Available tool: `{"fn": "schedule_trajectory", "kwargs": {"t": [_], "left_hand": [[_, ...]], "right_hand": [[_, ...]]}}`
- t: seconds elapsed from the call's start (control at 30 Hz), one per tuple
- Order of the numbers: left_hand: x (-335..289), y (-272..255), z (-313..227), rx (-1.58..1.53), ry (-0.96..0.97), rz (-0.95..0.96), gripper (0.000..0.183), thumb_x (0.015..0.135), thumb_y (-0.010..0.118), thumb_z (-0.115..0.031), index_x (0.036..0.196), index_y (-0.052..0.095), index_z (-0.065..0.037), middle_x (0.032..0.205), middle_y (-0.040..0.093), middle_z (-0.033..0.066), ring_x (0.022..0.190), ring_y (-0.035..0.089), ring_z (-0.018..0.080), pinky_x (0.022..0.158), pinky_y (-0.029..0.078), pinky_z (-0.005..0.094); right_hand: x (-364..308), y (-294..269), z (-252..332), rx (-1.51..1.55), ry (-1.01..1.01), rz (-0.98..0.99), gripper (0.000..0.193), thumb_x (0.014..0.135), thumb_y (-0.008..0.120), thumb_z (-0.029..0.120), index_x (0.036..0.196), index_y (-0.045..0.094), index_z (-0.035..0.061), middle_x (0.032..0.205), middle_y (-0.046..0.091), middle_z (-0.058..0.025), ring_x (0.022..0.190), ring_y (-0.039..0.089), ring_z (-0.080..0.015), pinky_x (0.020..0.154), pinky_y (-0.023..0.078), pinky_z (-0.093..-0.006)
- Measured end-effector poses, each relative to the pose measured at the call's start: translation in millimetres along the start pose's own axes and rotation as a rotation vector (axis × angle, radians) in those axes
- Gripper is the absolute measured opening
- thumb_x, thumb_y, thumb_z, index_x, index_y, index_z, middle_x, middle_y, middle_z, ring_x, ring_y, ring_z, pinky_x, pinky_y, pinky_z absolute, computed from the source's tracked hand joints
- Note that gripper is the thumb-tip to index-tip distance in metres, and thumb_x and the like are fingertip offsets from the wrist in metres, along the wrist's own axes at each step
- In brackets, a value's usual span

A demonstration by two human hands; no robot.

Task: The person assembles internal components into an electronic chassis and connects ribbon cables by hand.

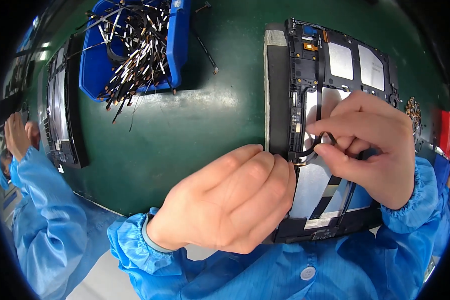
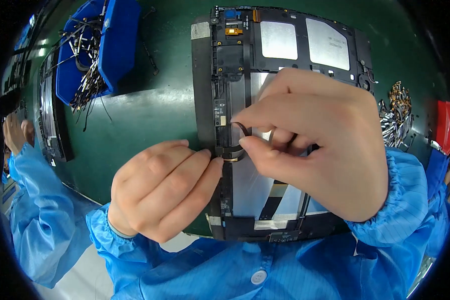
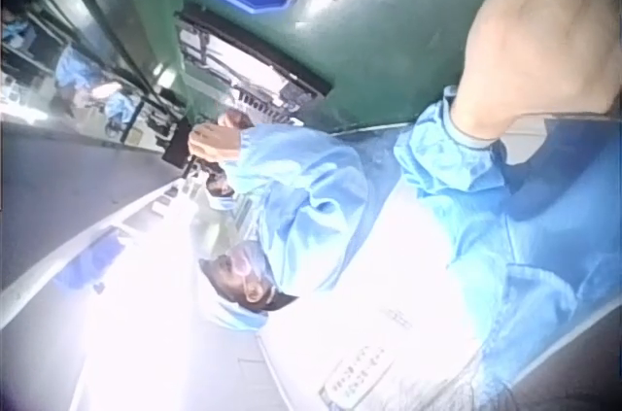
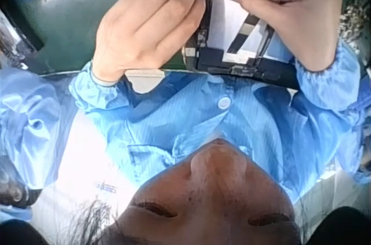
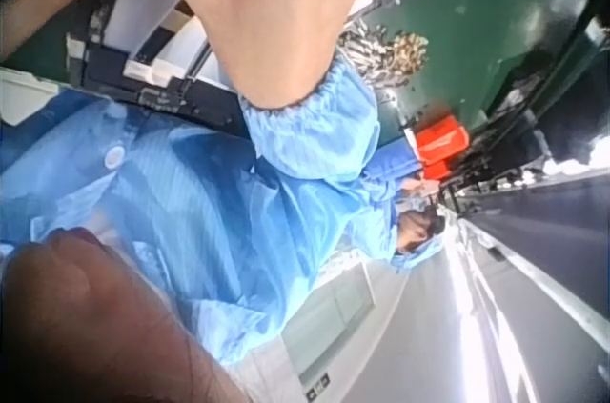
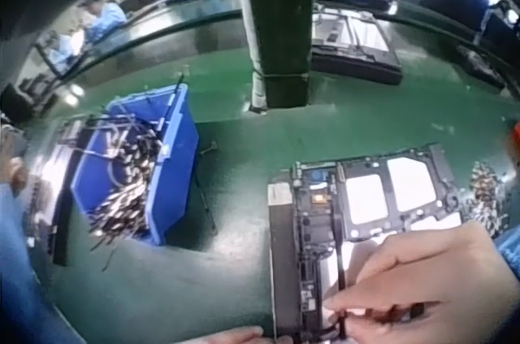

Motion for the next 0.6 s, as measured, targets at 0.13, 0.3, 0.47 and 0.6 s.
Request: {"fn": "schedule_trajectory", "kwargs": {"t": [0.13,0.3,0.47,0.6], "left_hand": [[1.1,-1.8,7.6,-0.141,-0.035,-0.022,0.027,0.057,0.064,-0.011,0.082,0.069,-0.001,0.081,0.064,0.0095,0.071,0.063,0.0212,0.065,0.057,0.0290],[3.4,-0.8,6.3,-0.114,-0.009,-0.016,0.029,0.055,0.064,-0.011,0.082,0.069,-0.001,0.080,0.062,0.0091,0.070,0.063,0.0212,0.062,0.055,0.0279],[-0.7,-7.8,-5.7,-0.070,-0.060,0.039,0.031,0.056,0.063,-0.010,0.084,0.071,-0.001,0.079,0.063,0.0082,0.072,0.064,0.0196,0.062,0.058,0.0276],[-4.9,-11.3,-35.2,-0.057,0.002,-0.002,0.019,0.062,0.062,-0.009,0.078,0.070,-0.002,0.076,0.063,0.0067,0.075,0.066,0.0192,0.069,0.059,0.0257]], "right_hand": [[0.5,0.3,-7.8,0.153,0.042,-0.012,0.023,0.072,0.075,-0.006,0.095,0.071,-0.0021,0.082,0.056,-0.0050,0.054,0.056,-0.0071,0.049,0.043,-0.0164],[-1.1,-6.1,-11.2,0.139,0.123,0.028,0.025,0.075,0.073,-0.006,0.100,0.070,-0.0023,0.081,0.056,-0.0054,0.053,0.059,-0.0078,0.047,0.044,-0.0160],[2.5,-5.6,-14.5,0.230,0.120,0.027,0.019,0.077,0.071,-0.008,0.095,0.069,-0.0027,0.079,0.057,-0.0061,0.052,0.059,-0.0078,0.045,0.043,-0.0163],[-0.6,-7.0,-13.3,0.266,0.085,0.015,0.015,0.077,0.070,-0.008,0.090,0.068,-0.0022,0.079,0.056,-0.0060,0.050,0.057,-0.0073,0.043,0.041,-0.0164]]}}
Point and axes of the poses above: each hand's wrist, its own x-axis towards the middle knuckle, its own y-axis out of the palm, z = x × y, the point moved 6 cm from there along x, towards the middle knuckle
